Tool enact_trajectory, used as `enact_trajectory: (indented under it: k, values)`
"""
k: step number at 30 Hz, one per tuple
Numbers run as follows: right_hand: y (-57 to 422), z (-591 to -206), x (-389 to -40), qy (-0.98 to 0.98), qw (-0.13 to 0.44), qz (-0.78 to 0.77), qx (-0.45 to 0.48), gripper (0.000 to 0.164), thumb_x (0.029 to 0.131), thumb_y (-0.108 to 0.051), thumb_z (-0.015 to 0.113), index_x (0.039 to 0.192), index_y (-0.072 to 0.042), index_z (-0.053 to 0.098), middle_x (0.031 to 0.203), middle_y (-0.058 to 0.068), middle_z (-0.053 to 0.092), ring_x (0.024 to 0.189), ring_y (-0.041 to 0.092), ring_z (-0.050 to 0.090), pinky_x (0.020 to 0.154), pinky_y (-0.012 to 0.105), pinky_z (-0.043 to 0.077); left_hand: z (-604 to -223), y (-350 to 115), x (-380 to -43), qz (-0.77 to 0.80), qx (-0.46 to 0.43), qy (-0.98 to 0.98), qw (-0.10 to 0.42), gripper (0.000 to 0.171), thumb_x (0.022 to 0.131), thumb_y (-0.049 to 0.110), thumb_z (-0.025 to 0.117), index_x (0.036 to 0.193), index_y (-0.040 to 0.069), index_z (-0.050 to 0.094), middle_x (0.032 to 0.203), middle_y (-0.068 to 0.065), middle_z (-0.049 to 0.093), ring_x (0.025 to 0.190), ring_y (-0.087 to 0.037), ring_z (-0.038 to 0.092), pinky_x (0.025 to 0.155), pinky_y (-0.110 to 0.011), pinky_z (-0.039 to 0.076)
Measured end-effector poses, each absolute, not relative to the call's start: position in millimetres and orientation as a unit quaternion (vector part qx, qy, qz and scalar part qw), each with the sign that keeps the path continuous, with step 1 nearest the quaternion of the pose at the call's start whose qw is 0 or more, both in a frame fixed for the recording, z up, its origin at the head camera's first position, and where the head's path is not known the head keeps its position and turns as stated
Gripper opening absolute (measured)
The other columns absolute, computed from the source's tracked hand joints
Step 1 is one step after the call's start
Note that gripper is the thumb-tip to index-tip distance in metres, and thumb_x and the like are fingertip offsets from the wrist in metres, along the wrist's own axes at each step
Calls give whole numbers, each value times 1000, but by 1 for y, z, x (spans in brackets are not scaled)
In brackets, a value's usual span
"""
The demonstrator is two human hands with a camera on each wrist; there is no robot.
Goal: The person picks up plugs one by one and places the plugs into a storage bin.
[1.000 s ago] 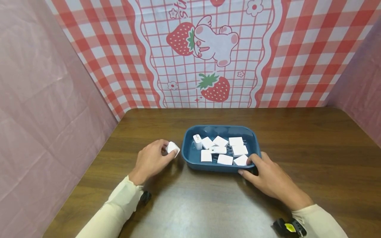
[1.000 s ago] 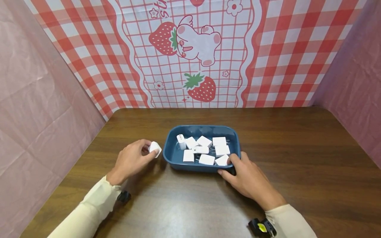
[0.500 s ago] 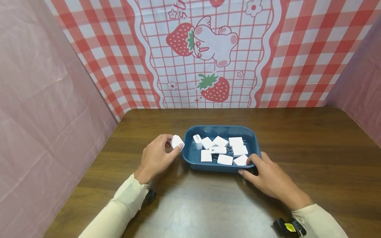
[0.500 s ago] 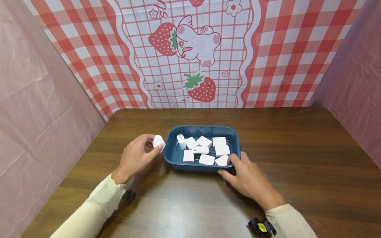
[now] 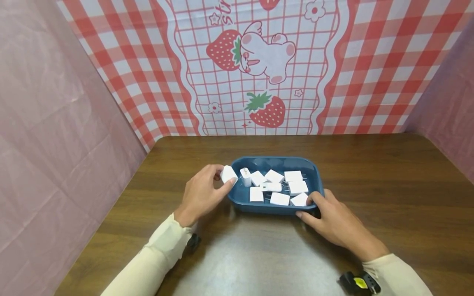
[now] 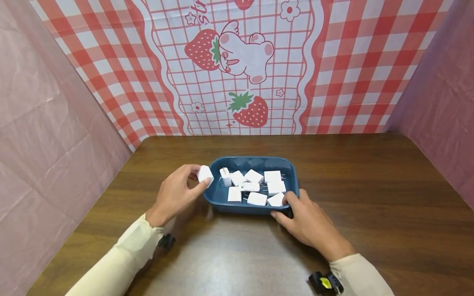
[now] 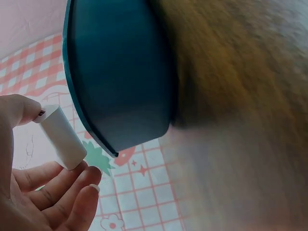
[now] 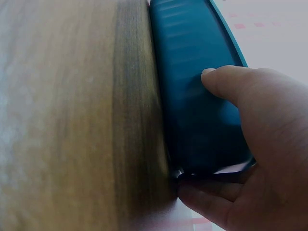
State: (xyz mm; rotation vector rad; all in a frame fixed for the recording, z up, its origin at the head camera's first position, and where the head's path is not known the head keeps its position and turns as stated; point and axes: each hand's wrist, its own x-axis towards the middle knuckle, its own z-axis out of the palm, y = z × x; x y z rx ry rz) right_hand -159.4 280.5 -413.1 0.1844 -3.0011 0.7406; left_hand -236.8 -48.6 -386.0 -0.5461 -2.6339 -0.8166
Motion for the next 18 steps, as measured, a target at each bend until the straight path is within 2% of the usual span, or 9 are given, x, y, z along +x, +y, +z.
enact_trajectory:
  k: [11,18]
  values:
    - [283,-412,-160,-969,33,237,64,39,89,-50,71,104,-15,61,105,14,52,79,25,53,63,39,43,-377,-32,-240,-292,-219,-917,163,45,88,44,74,118,11,66,98,3,61,87,-20,61,73,-31,51]
    - [282,-415,-159,-968,37,238,68,38,89,-50,72,103,-16,61,106,14,53,78,24,53,63,40,44,-372,-24,-243,-268,-224,-923,163,46,89,49,72,118,14,67,97,4,62,83,-13,58,69,-29,50]
